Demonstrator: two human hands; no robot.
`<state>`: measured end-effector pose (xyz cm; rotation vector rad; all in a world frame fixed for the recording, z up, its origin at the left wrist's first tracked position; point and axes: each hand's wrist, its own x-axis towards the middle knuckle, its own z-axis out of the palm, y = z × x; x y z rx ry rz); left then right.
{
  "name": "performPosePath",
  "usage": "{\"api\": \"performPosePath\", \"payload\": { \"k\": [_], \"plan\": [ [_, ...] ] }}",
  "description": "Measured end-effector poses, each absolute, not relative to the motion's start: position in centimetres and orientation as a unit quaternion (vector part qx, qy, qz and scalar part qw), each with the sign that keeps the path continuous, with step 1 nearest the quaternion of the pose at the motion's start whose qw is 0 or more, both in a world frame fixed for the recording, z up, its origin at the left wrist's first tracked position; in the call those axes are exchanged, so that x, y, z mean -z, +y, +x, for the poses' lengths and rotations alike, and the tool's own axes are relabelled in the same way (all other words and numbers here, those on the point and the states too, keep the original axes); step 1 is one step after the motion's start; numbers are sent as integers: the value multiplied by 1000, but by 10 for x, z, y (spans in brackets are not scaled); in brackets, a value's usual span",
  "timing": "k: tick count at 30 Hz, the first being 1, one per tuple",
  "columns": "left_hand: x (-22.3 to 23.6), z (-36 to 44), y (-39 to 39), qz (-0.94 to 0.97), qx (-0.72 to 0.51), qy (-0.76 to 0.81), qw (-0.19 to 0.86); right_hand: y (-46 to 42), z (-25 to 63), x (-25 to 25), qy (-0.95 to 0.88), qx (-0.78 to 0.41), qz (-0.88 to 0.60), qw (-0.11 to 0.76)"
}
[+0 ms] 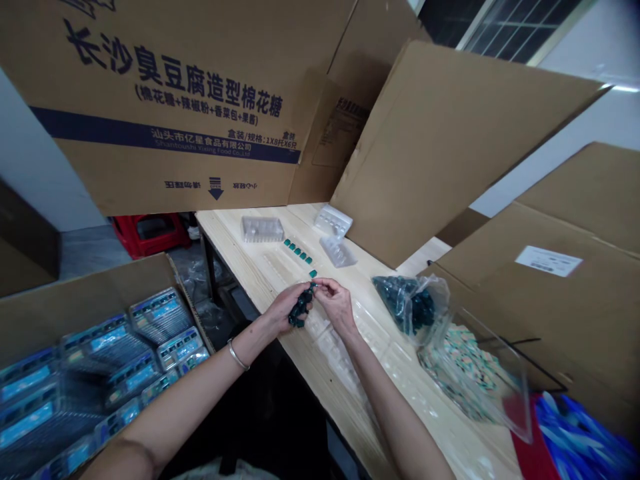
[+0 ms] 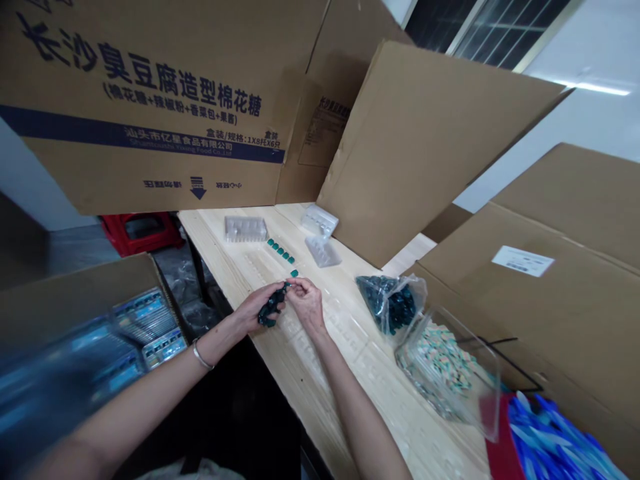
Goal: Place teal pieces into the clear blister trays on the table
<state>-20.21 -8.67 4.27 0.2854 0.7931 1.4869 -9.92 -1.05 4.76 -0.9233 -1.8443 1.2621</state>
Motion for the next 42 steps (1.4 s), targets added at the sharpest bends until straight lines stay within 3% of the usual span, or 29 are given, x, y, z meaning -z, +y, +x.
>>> {"api": "performPosePath", "payload": {
  "k": [14, 17, 22, 26, 30, 35, 42],
  "plan": [
    [-48, -200, -97, 132, -691, 363, 611, 5, -92, -49, -738, -343, -346, 468],
    [-48, -204, -106, 136, -689, 389, 597, 25, -78, -56, -670, -415, -385, 480],
    [-48, -204, -102, 208, -656, 423, 590, 10, -78, -62, -597, -618, -327, 393],
    [-44, -195, -88, 296, -664, 463, 508, -14, -88, -60, -552, -665, -311, 396],
    [-39, -197, -85, 367, -663, 502, 416, -16, -83, -63, -639, -592, -309, 382],
    [-42, -208, -88, 447, -595, 516, 423, -9, -69, -71, -817, -395, -221, 357],
    [-37, -211, -82, 493, -562, 576, 331, -13, -70, -64, -818, -348, -273, 366]
  ]
}}
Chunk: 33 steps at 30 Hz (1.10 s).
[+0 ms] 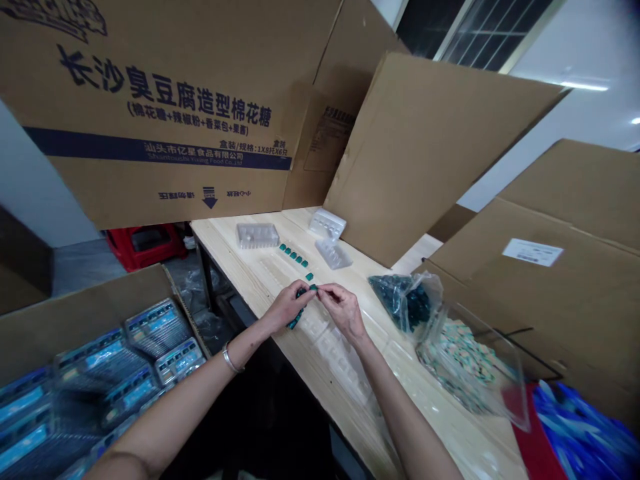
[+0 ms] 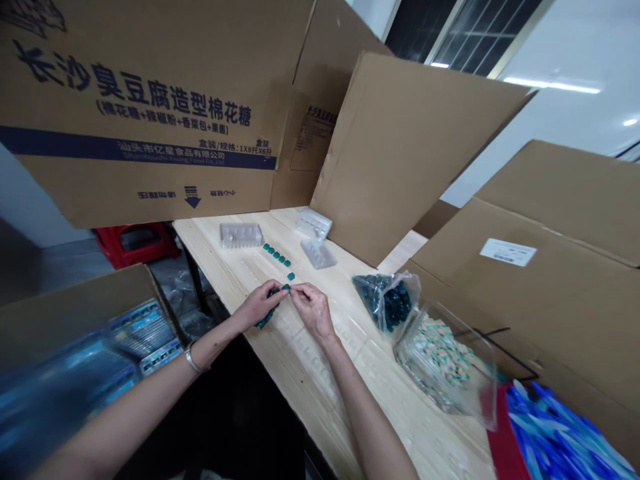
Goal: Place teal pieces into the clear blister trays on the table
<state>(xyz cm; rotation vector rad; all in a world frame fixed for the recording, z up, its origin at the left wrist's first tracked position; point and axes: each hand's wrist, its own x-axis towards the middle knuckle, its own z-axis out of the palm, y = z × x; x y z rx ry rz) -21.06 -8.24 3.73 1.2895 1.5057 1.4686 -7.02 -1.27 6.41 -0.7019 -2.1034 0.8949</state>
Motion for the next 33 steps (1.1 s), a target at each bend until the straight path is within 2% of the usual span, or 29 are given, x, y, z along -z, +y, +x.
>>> {"api": "performPosePath", "payload": {
  "k": [4, 12, 16, 21, 23, 27, 29, 33],
  "plan": [
    [-32, -208, -80, 494, -555, 588, 321, -14, -74, -55, -792, -370, -311, 373],
    [-26, -211, -78, 505, -531, 616, 290, -8, -73, -60, -704, -539, -324, 329],
    [-22, -211, -78, 542, -520, 601, 273, -6, -68, -59, -726, -540, -309, 293],
    [-19, -209, -79, 515, -526, 602, 310, -1, -65, -50, -709, -561, -323, 279],
    [-19, -209, -81, 487, -548, 596, 329, 9, -65, -46, -723, -525, -334, 302],
    [-20, -213, -87, 416, -580, 571, 405, 45, -72, -32, -785, -355, -346, 371],
    [-20, -215, -91, 392, -581, 557, 445, 61, -80, -23, -825, -283, -324, 367],
    [-21, -220, -99, 367, -576, 547, 484, 74, -93, -9, -891, -195, -275, 304]
  ]
}}
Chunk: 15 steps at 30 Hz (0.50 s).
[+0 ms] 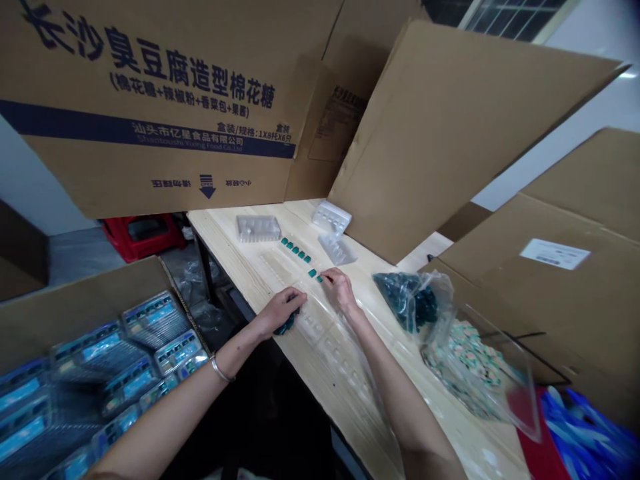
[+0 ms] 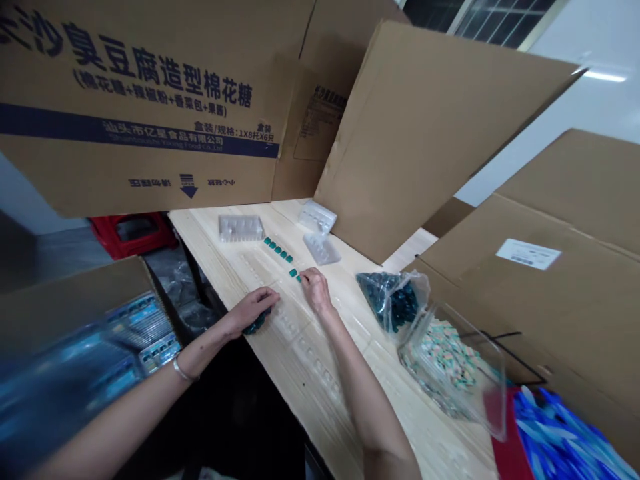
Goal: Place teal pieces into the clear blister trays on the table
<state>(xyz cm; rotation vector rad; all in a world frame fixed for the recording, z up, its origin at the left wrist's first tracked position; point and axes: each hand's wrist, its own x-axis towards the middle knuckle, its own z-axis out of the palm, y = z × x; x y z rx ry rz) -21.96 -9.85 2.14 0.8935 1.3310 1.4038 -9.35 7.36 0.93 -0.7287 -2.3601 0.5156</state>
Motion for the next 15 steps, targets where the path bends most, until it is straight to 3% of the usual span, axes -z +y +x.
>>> {"api": "performPosePath", "payload": {
  "k": [7, 15],
  "plan": [
    [-28, -227, -106, 274, -583, 509, 571, 73, -99, -11, -936, -97, -266, 208],
    [-28, -231, -95, 87, -629, 320, 703, 69, -108, -13, -952, -69, -259, 147]
  ]
}}
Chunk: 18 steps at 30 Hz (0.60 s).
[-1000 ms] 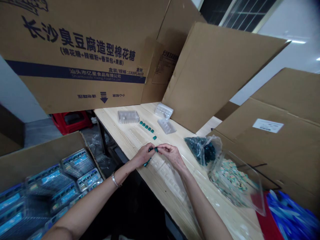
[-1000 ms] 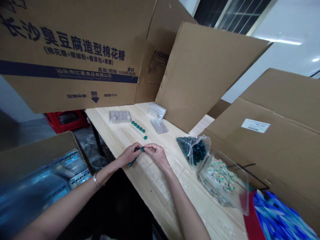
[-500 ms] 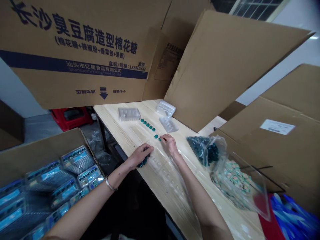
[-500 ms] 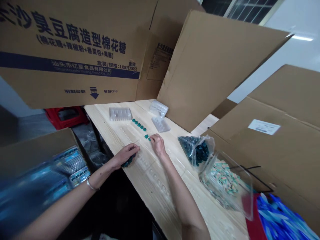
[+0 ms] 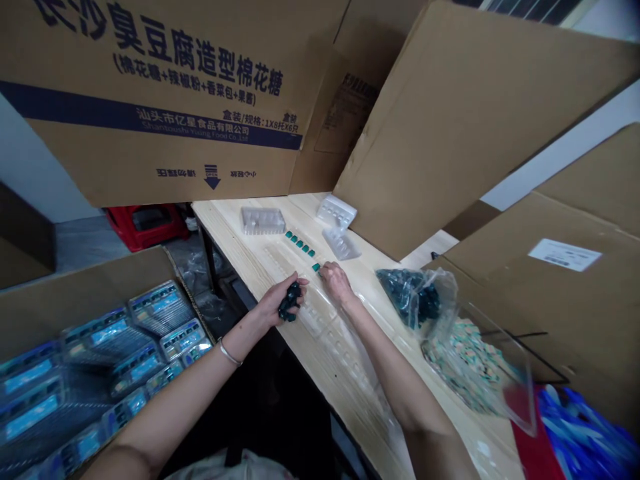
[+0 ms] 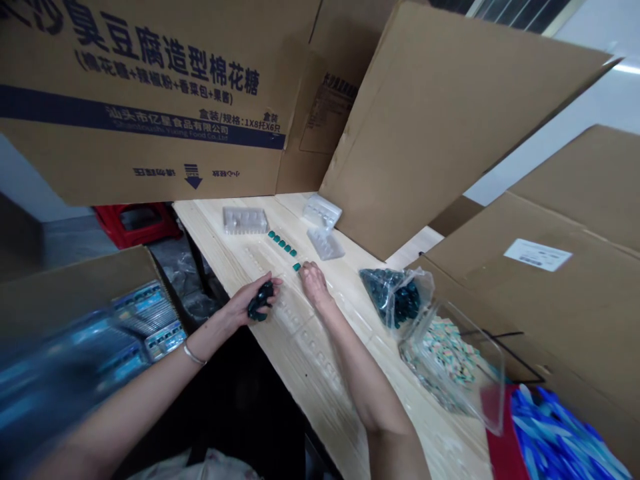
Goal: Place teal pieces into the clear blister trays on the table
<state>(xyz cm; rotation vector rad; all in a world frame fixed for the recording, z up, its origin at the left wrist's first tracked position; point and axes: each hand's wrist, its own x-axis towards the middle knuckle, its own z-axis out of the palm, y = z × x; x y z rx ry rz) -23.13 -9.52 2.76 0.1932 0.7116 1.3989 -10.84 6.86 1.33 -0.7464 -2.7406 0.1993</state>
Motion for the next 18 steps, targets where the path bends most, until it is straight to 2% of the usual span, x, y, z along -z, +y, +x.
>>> {"api": "performPosePath", "payload": {
  "k": [3, 7, 13, 18],
  "plan": [
    [-23, -232, -90, 66, -636, 294, 710, 58, -104, -22, -944, -110, -248, 189],
    [-21, -228, -88, 85, -635, 317, 699, 25, -98, -46, -883, -295, -244, 273],
    [-31, -210, -92, 149, -611, 389, 673, -10, -97, -75, -887, -365, -203, 197],
    [-35, -206, -96, 190, -590, 400, 675, -10, -92, -71, -805, -496, -271, 180]
  ]
}}
